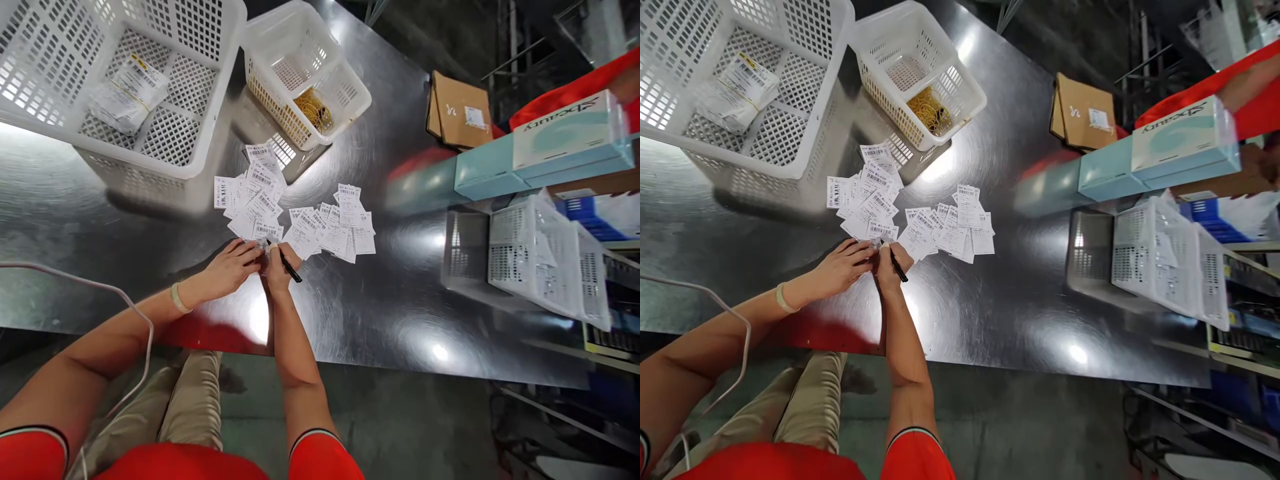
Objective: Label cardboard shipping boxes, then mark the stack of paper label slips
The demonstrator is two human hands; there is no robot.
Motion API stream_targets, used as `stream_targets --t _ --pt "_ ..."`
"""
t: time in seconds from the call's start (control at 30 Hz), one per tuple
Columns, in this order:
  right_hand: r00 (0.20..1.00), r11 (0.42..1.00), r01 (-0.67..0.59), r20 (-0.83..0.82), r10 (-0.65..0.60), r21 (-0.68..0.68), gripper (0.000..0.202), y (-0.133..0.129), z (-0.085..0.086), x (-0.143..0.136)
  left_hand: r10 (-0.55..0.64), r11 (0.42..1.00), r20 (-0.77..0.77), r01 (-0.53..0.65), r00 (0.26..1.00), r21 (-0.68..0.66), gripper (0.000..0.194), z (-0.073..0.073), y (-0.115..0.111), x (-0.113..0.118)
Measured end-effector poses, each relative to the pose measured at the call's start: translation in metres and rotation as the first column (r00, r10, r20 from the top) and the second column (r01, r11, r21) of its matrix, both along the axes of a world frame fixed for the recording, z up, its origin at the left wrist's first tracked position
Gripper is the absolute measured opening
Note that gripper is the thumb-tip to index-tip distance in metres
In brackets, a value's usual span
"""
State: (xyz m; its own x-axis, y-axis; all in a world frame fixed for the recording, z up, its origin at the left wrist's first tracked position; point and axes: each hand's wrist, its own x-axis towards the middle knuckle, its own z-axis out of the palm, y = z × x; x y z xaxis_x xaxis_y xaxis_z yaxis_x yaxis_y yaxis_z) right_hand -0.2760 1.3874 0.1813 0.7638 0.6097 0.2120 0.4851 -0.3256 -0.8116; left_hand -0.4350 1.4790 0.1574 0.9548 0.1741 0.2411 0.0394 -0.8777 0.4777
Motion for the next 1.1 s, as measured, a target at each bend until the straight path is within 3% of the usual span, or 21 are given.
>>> stream_targets --t 0.4,1.1 --pt "0.999 0.999 -0.015 0.051 0.016 -0.031 0.055 -0.0037 -0.003 0.0005 0.025 0.999 -0.001 -0.025 1.0 -0.04 0.038 0.0003 -0.0019 0.0007" --pt "0.997 0.999 -0.041 0.062 0.04 0.014 0.049 -0.0059 -0.002 0.0002 0.017 1.0 0.01 -0.017 1.0 0.013 0.032 0.0036 -0.0003 -0.0002"
